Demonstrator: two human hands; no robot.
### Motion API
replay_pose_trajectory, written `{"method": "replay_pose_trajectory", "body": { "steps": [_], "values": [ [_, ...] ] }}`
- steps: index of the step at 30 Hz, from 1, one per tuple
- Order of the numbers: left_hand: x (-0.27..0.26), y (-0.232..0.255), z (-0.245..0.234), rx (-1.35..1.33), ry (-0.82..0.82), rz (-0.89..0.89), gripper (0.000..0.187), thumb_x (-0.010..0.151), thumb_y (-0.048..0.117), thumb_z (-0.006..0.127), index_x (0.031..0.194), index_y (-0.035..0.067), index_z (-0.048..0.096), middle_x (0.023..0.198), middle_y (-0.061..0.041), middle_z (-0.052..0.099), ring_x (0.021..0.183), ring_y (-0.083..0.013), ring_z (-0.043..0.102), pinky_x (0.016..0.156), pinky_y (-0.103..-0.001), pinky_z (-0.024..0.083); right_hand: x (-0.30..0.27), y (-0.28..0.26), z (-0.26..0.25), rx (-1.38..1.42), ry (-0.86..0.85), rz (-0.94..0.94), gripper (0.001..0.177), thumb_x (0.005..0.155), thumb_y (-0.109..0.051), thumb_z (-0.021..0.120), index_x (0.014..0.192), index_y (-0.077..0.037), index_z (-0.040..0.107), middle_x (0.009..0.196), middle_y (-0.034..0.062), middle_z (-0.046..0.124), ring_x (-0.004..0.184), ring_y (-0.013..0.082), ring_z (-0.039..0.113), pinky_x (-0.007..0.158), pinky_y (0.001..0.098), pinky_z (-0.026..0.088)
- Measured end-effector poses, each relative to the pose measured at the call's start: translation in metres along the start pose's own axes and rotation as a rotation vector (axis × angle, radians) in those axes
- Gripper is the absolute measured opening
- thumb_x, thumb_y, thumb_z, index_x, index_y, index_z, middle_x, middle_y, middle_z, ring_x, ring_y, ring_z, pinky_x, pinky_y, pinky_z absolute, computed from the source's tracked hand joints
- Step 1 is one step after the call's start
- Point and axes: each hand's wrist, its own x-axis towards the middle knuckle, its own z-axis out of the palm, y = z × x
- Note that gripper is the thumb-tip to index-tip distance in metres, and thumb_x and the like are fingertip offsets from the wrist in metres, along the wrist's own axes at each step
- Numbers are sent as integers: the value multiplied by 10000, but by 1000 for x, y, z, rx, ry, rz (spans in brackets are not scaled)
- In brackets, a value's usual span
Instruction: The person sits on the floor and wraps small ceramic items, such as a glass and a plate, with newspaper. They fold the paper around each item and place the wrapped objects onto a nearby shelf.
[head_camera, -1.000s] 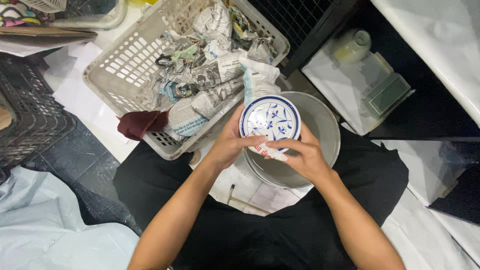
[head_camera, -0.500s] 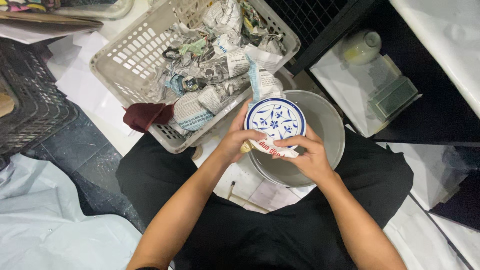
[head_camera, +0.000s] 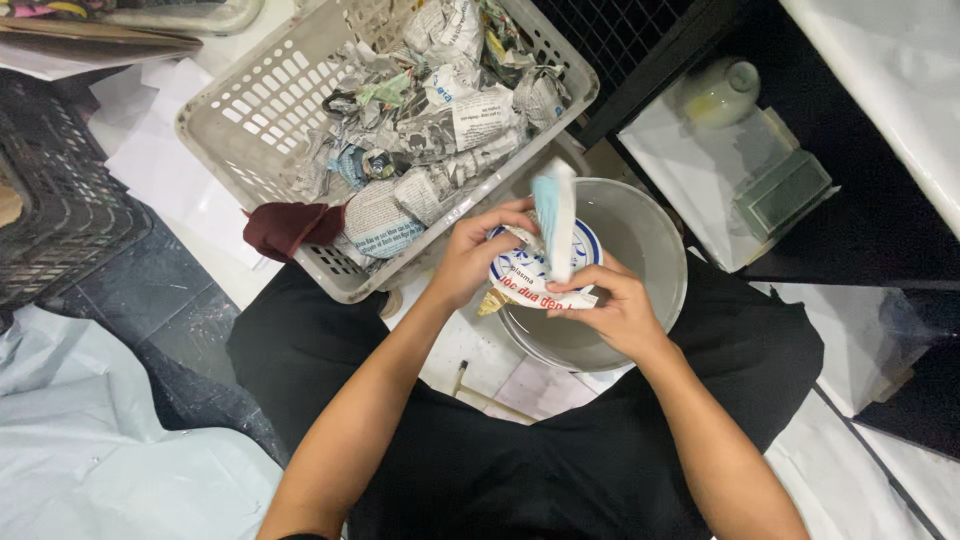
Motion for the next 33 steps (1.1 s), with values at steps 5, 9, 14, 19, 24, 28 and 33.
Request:
{"method": "replay_pose_trajectory", "body": {
  "steps": [5, 9, 14, 19, 24, 28, 33],
  "values": [
    [-2, 24, -2, 252, -75, 134, 151, 917, 56, 611, 1014, 20, 722, 1387, -166, 660, 1459, -299, 491, 1196, -425, 369, -6, 9, -3, -6, 23, 45, 353, 704, -37, 911, 1012, -80, 743, 1173, 65, 669, 1133, 188, 660, 999, 337, 533],
    [-13, 56, 3, 574, -186, 262, 213, 1008, 266, 603, 1023, 88, 719, 1396, -108, 711, 1526, -303, 490, 1260, -473, 360, -9, 12, -6, -17, 5, 18, 349, 717, -37, 905, 1026, -83, 751, 1149, 59, 670, 1099, 176, 652, 972, 324, 524],
    [-22, 95, 19, 871, -346, 407, 663, 812, 519, 702, 1310, 85, 647, 1463, -100, 618, 1466, -300, 485, 1270, -553, 241, -14, 21, -10, -89, -2, 78, 358, 709, -17, 910, 1034, -60, 766, 1042, 61, 673, 989, 147, 648, 881, 294, 517],
    [-39, 109, 28, 1076, -342, 371, 709, 770, 385, 828, 1384, 107, 606, 1414, -95, 619, 1374, -269, 526, 1244, -599, 221, -11, 23, -2, 149, -23, 202, 280, 796, -24, 876, 1006, -45, 692, 1014, 39, 684, 947, 97, 660, 817, 253, 542],
    [-39, 107, 16, 1186, -310, 411, 631, 721, -10, 720, 1336, 114, 654, 1445, -97, 621, 1369, -275, 562, 1220, -483, 359, 15, 0, 13, 189, -86, 229, 255, 863, -8, 799, 1084, -43, 675, 1075, 47, 718, 991, 112, 682, 870, 263, 564],
    [-38, 123, -9, 810, -157, 333, 414, 979, 4, 702, 1371, 125, 653, 1379, -60, 696, 1285, -222, 692, 1105, -317, 569, 55, -28, 26, 474, -79, 162, 517, 907, -19, 776, 1340, -117, 510, 1233, 38, 601, 1115, 135, 662, 921, 283, 564],
    [-41, 151, -33, 381, -11, 128, 408, 999, 58, 750, 1382, 43, 610, 1226, -72, 724, 1094, -119, 683, 954, -267, 555, 91, -45, 38, 435, -17, 276, 709, 882, -2, 747, 1515, -107, 446, 1299, 77, 579, 1175, 145, 602, 1014, 296, 520]
  ]
}}
